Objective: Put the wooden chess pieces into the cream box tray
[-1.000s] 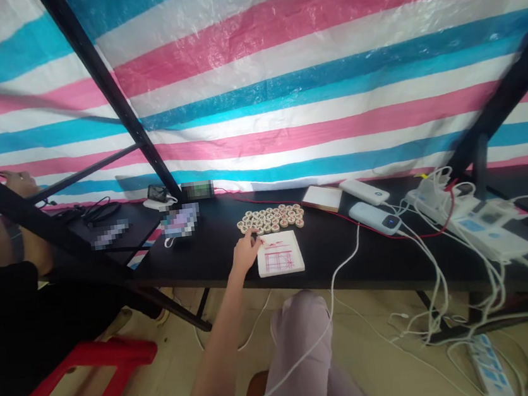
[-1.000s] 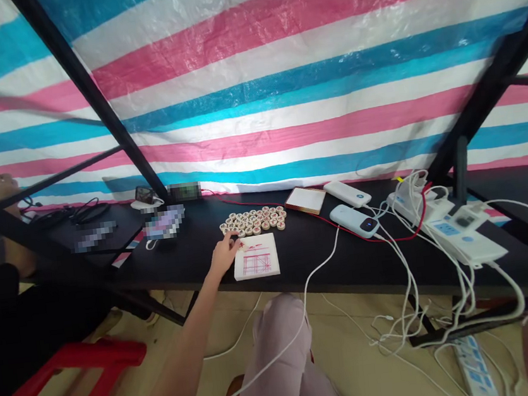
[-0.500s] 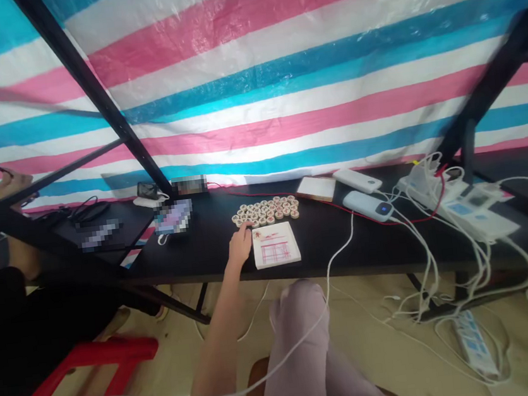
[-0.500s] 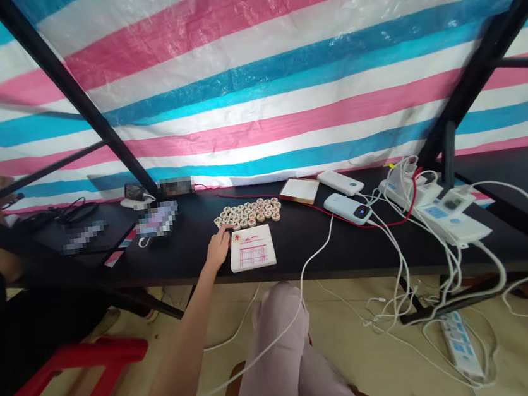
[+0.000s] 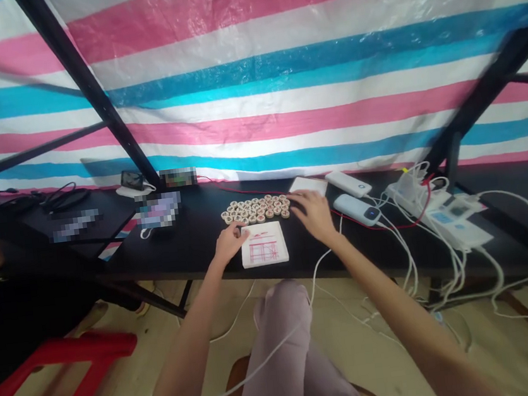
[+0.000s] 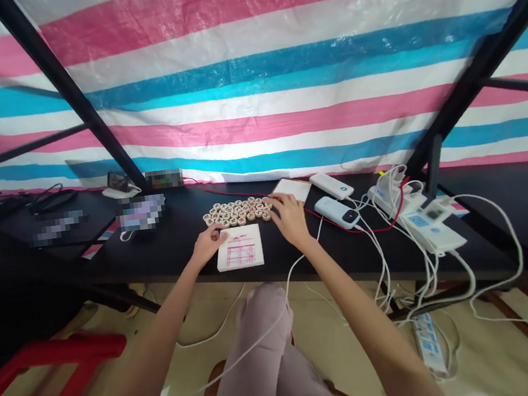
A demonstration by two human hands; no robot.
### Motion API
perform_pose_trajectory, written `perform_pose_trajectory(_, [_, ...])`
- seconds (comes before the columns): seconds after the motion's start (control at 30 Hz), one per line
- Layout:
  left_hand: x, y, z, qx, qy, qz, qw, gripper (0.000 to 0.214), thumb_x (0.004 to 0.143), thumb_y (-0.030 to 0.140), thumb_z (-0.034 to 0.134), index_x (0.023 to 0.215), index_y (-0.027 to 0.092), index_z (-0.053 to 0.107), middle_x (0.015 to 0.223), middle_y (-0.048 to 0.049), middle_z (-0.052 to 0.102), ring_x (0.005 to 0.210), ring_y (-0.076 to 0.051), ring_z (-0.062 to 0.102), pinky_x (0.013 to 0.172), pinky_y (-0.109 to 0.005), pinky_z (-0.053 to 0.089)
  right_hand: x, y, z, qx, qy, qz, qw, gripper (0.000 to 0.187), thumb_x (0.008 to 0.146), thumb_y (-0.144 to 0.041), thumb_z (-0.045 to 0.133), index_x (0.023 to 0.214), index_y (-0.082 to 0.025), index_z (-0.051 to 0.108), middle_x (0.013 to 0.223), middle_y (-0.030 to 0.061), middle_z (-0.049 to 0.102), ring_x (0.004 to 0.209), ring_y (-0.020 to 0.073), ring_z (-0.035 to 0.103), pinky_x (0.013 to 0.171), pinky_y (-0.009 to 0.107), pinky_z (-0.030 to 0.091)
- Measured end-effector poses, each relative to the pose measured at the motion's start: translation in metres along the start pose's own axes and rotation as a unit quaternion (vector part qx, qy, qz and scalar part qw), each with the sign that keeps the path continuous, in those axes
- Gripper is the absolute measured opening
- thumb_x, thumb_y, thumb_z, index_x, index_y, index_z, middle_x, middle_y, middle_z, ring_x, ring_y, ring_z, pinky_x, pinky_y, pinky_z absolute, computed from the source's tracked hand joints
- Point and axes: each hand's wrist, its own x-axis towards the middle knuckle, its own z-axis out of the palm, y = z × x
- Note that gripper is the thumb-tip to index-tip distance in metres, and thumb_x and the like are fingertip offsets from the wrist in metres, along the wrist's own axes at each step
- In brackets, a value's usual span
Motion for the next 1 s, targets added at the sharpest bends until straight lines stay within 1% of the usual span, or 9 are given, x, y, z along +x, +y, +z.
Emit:
perform_pose_trajectory(0.13, [0.0, 0.0, 0.001, -0.017, 0.0, -0.008, 1.0, 0.029, 0.072, 0.036, 0.052, 0.096, 0.022, 0.059, 0.056, 0.0058, 0.052, 0.06, -0.012, 0.05, 0.057, -0.021, 0.034, -0.002, 0.002, 0.029, -0.03, -0.049, -0.008, 0.998, 0.026, 0.086, -0.029, 0.049, 0.109, -0.025, 0.061, 0.113, 0.008, 0.057, 0.1, 0.0251, 0.045, 0.076, 0.038, 0.034])
perform_pose_trajectory(0.23, [0.0, -0.001, 0.002, -0.027, 0.006, -0.008, 1.0, 0.029, 0.071, 0.037, 0.053, 0.095, 0.022, 0.061, 0.056, 0.0054, 0.053, 0.06, -0.012, 0.05, 0.057, -0.022, 0.035, -0.003, 0.002, 0.041, -0.032, -0.047, -0.015, 0.998, 0.023, 0.087, -0.034, 0.048, 0.098, -0.024, 0.065, 0.11, 0.0074, 0.059, 0.098, 0.0248, 0.044, 0.074, 0.038, 0.031])
perform_pose_trajectory(0.33, [0.001, -0.002, 0.003, -0.032, 0.008, -0.003, 0.999, 0.029, 0.072, 0.037, 0.053, 0.095, 0.021, 0.061, 0.057, 0.0048, 0.054, 0.06, -0.012, 0.05, 0.058, -0.022, 0.036, -0.005, 0.0, 0.041, -0.024, -0.044, -0.024, 0.998, 0.023, 0.087, -0.035, 0.047, 0.089, -0.023, 0.066, 0.108, 0.0072, 0.06, 0.096, 0.0245, 0.044, 0.072, 0.037, 0.028])
perform_pose_trajectory(0.47, [0.001, -0.002, 0.003, -0.027, 0.004, -0.007, 1.0, 0.029, 0.073, 0.037, 0.052, 0.095, 0.021, 0.061, 0.058, 0.0045, 0.054, 0.06, -0.012, 0.05, 0.059, -0.023, 0.036, -0.011, 0.0, 0.034, 0.003, -0.073, -0.022, 0.997, 0.021, 0.088, -0.031, 0.046, 0.088, -0.023, 0.065, 0.102, 0.0053, 0.064, 0.09, 0.0219, 0.047, 0.068, 0.034, 0.028])
perform_pose_trajectory(0.67, [0.001, -0.004, 0.004, -0.032, 0.009, 0.011, 0.999, 0.026, 0.075, 0.037, 0.05, 0.094, 0.021, 0.061, 0.057, 0.0044, 0.053, 0.059, -0.012, 0.049, 0.06, -0.023, 0.036, -0.005, -0.002, 0.025, 0.085, -0.088, 0.02, 0.992, 0.019, 0.084, -0.035, 0.052, 0.082, -0.025, 0.069, 0.095, 0.0044, 0.068, 0.087, 0.0223, 0.051, 0.069, 0.034, 0.031])
perform_pose_trajectory(0.73, [0.001, -0.005, 0.004, -0.034, 0.015, 0.015, 0.999, 0.025, 0.076, 0.037, 0.05, 0.092, 0.021, 0.061, 0.057, 0.0043, 0.053, 0.059, -0.012, 0.049, 0.06, -0.023, 0.036, 0.001, -0.009, 0.024, 0.116, -0.077, 0.033, 0.99, 0.017, 0.081, -0.035, 0.056, 0.088, -0.026, 0.069, 0.095, 0.0036, 0.068, 0.087, 0.022, 0.052, 0.071, 0.034, 0.033])
perform_pose_trajectory(0.8, [0.002, -0.007, 0.005, -0.035, 0.02, 0.015, 0.999, 0.026, 0.075, 0.038, 0.051, 0.092, 0.021, 0.061, 0.057, 0.0044, 0.054, 0.059, -0.012, 0.049, 0.059, -0.022, 0.036, 0.006, -0.02, 0.023, 0.142, -0.067, 0.024, 0.987, 0.018, 0.079, -0.033, 0.059, 0.093, -0.027, 0.068, 0.096, 0.0029, 0.068, 0.089, 0.0218, 0.052, 0.072, 0.033, 0.035])
perform_pose_trajectory(0.9, [0.003, -0.009, 0.006, -0.035, 0.019, 0.018, 0.999, 0.027, 0.073, 0.039, 0.054, 0.093, 0.022, 0.06, 0.057, 0.0049, 0.054, 0.058, -0.011, 0.05, 0.058, -0.022, 0.035, 0.009, -0.039, 0.027, 0.185, -0.073, -0.006, 0.98, 0.018, 0.077, -0.03, 0.061, 0.093, -0.027, 0.069, 0.094, 0.0023, 0.068, 0.089, 0.0207, 0.054, 0.074, 0.033, 0.038])
perform_pose_trajectory(1.0, [0.003, -0.01, 0.007, -0.026, 0.021, 0.021, 0.999, 0.027, 0.074, 0.039, 0.054, 0.093, 0.022, 0.06, 0.057, 0.005, 0.055, 0.058, -0.011, 0.051, 0.057, -0.022, 0.034, 0.006, -0.057, 0.035, 0.247, -0.083, -0.009, 0.965, 0.019, 0.077, -0.027, 0.061, 0.094, -0.026, 0.068, 0.092, 0.0018, 0.068, 0.084, 0.0181, 0.055, 0.074, 0.03, 0.042])
